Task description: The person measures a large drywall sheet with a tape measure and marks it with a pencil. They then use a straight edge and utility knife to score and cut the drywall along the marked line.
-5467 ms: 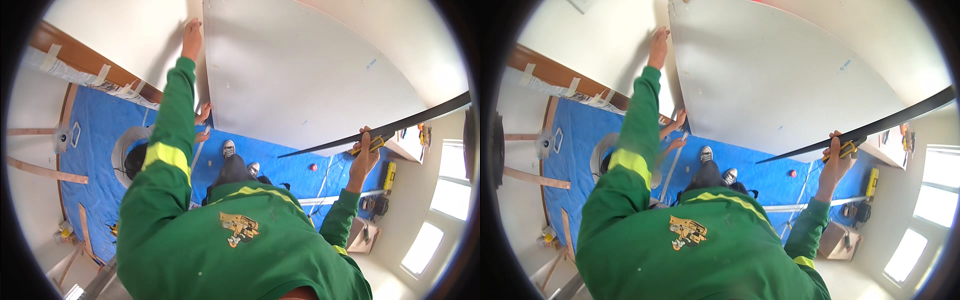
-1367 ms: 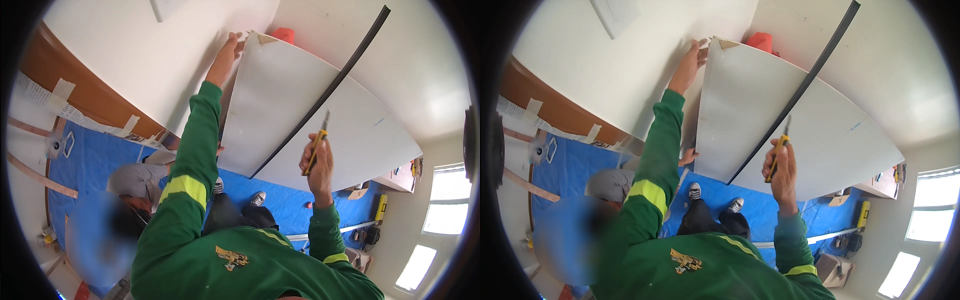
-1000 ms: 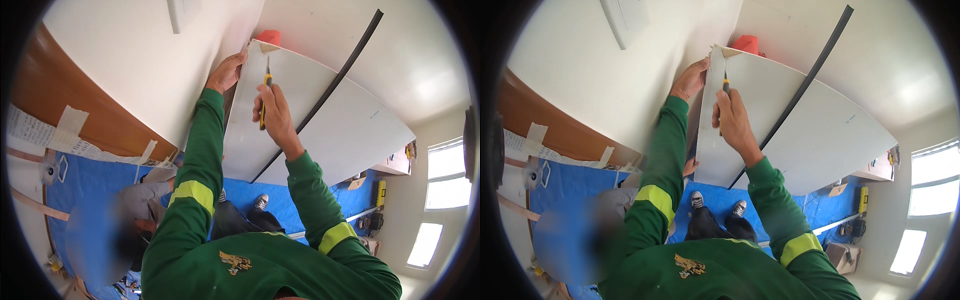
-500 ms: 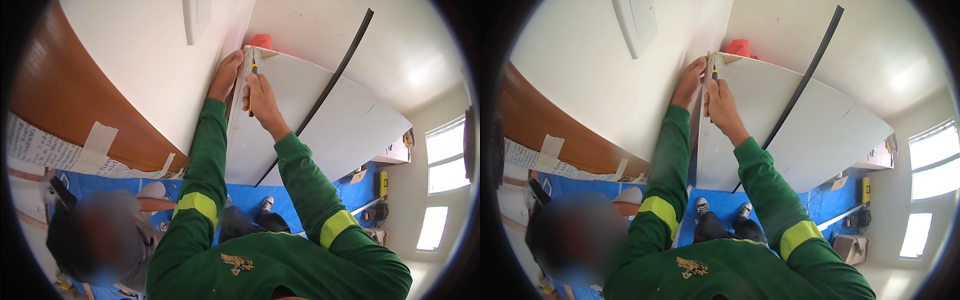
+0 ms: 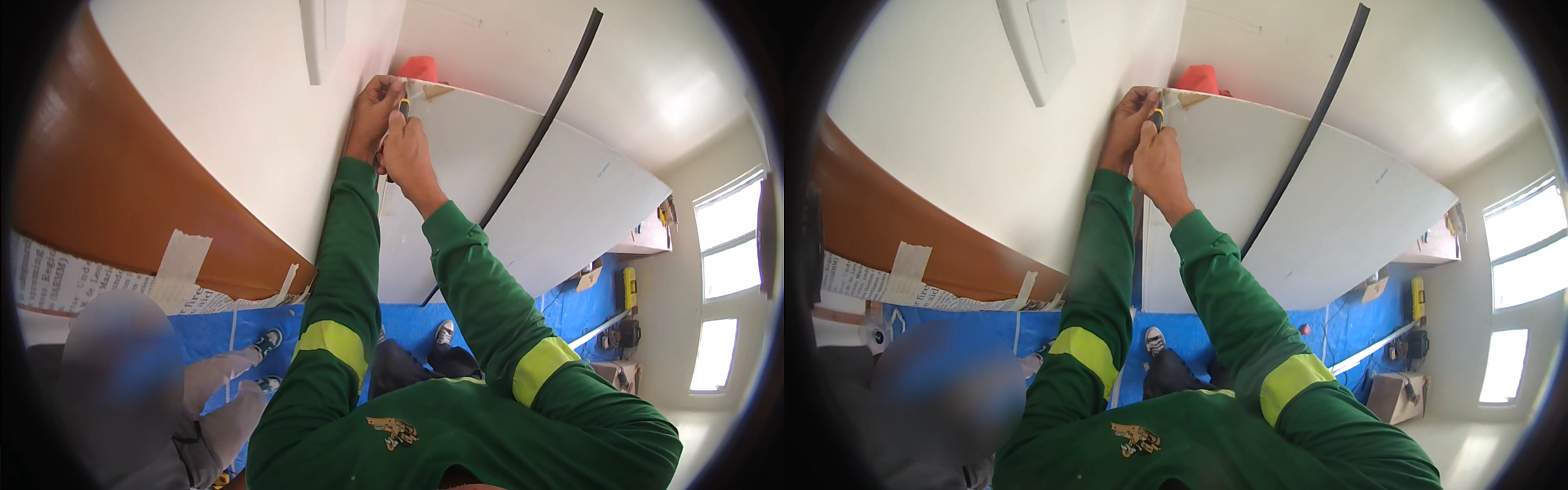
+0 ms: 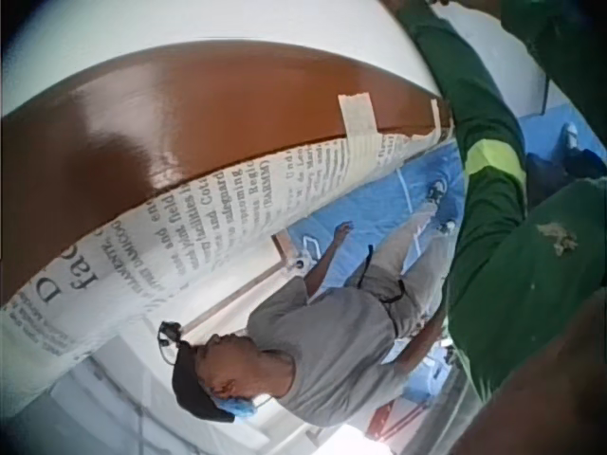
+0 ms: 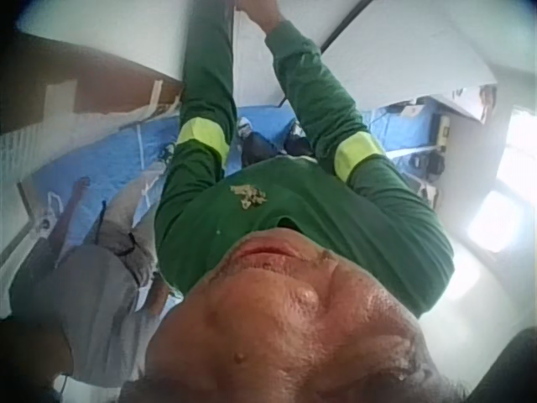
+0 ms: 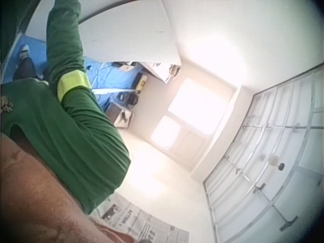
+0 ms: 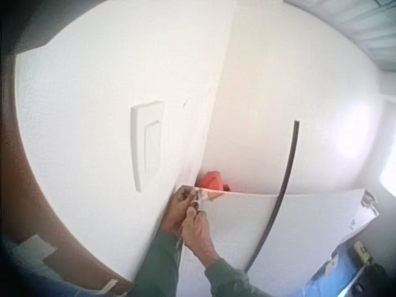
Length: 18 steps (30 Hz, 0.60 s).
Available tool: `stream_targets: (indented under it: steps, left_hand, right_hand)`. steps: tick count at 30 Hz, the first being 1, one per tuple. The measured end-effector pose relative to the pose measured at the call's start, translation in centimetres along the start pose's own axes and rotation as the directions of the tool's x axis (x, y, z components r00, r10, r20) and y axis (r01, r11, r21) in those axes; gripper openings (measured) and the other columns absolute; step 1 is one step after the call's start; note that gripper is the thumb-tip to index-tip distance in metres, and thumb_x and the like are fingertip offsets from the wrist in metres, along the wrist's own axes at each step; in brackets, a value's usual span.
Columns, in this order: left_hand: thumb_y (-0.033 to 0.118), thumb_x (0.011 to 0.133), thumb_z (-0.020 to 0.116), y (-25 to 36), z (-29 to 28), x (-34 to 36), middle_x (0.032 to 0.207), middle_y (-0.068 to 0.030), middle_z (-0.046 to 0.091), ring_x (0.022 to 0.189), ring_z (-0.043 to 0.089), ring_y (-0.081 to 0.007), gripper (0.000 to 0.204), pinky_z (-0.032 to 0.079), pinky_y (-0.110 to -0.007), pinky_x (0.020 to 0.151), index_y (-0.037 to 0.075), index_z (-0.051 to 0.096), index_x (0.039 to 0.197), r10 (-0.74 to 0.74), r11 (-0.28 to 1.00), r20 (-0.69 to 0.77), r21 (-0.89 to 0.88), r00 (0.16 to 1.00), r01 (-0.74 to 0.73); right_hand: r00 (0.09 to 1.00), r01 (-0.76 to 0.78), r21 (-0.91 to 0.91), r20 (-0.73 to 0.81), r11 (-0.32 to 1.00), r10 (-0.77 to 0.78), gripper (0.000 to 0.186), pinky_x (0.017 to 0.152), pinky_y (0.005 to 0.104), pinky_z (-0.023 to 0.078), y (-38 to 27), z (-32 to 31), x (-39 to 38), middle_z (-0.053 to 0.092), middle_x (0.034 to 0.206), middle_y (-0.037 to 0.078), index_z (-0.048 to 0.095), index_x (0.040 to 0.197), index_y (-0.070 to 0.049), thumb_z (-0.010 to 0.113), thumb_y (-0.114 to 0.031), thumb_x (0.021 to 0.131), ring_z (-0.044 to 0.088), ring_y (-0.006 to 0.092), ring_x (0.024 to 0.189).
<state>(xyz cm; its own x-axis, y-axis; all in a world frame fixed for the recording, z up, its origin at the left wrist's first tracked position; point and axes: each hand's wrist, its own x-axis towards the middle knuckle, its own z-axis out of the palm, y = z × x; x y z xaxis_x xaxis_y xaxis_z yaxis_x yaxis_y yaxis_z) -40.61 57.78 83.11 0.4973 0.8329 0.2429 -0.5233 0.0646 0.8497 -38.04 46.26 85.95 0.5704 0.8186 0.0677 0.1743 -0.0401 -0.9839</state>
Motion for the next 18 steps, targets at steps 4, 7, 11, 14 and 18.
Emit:
stream_targets:
  steps: [4,7,11,14,18]
  left_hand:
    - [0.026,0.109,0.069,-0.2,0.0,0.3,0.088,0.0041,0.063,0.074,0.054,-0.0034,0.019,0.046,-0.024,0.064,0.007,0.068,0.109,0.069,0.997,0.004,0.021,0.998,-0.069]
    - [0.026,0.109,0.069,-0.3,-0.1,0.5,0.088,0.0032,0.064,0.074,0.055,-0.0037,0.019,0.047,-0.024,0.063,0.007,0.068,0.108,0.034,0.998,-0.034,0.054,0.999,-0.032]
    - [0.028,0.108,0.070,-0.6,0.1,0.4,0.087,0.0030,0.065,0.063,0.052,-0.0040,0.021,0.044,-0.025,0.054,0.007,0.069,0.108,0.034,0.999,-0.047,-0.005,0.998,-0.034]
    - [0.029,0.108,0.071,-0.4,-0.2,0.1,0.086,0.0032,0.065,0.066,0.053,-0.0044,0.022,0.045,-0.025,0.055,0.007,0.069,0.108,0.012,1.000,-0.022,-0.014,1.000,-0.012]
    - [0.027,0.108,0.071,-0.3,-0.4,0.0,0.085,0.0066,0.064,0.072,0.054,-0.0017,0.019,0.045,-0.022,0.063,0.008,0.070,0.108,-0.041,0.999,-0.034,0.027,0.999,0.042]
  right_hand:
    - [1.000,0.022,-0.059,0.005,0.998,-0.022,0.048,0.045,0.0377,0.050,-1.3,-0.5,1.2,0.054,0.068,0.011,0.051,0.098,0.008,0.040,-0.036,0.113,0.056,0.0209,0.049]
    - [0.983,-0.084,0.022,0.166,0.996,0.079,0.053,0.049,0.0489,0.054,-2.7,-1.6,2.0,0.066,0.086,0.029,0.057,0.100,0.015,0.039,-0.033,0.113,0.070,0.0359,0.060]
    - [0.959,-0.269,0.210,0.150,0.940,0.241,0.050,0.045,0.0453,0.050,-3.4,-1.6,0.6,0.058,0.071,0.018,0.056,0.089,0.010,0.040,-0.032,0.111,0.061,0.0292,0.051]
    - [0.954,-0.295,0.295,0.143,0.909,0.263,0.050,0.044,0.0443,0.049,-3.7,-1.2,0.2,0.052,0.067,0.013,0.055,0.084,0.006,0.041,-0.034,0.111,0.055,0.0268,0.048]
    - [0.961,-0.260,0.297,0.171,0.919,0.217,0.046,0.043,0.0435,0.048,-3.7,-1.3,0.2,0.050,0.070,0.011,0.053,0.090,0.005,0.042,-0.035,0.110,0.053,0.0244,0.048]
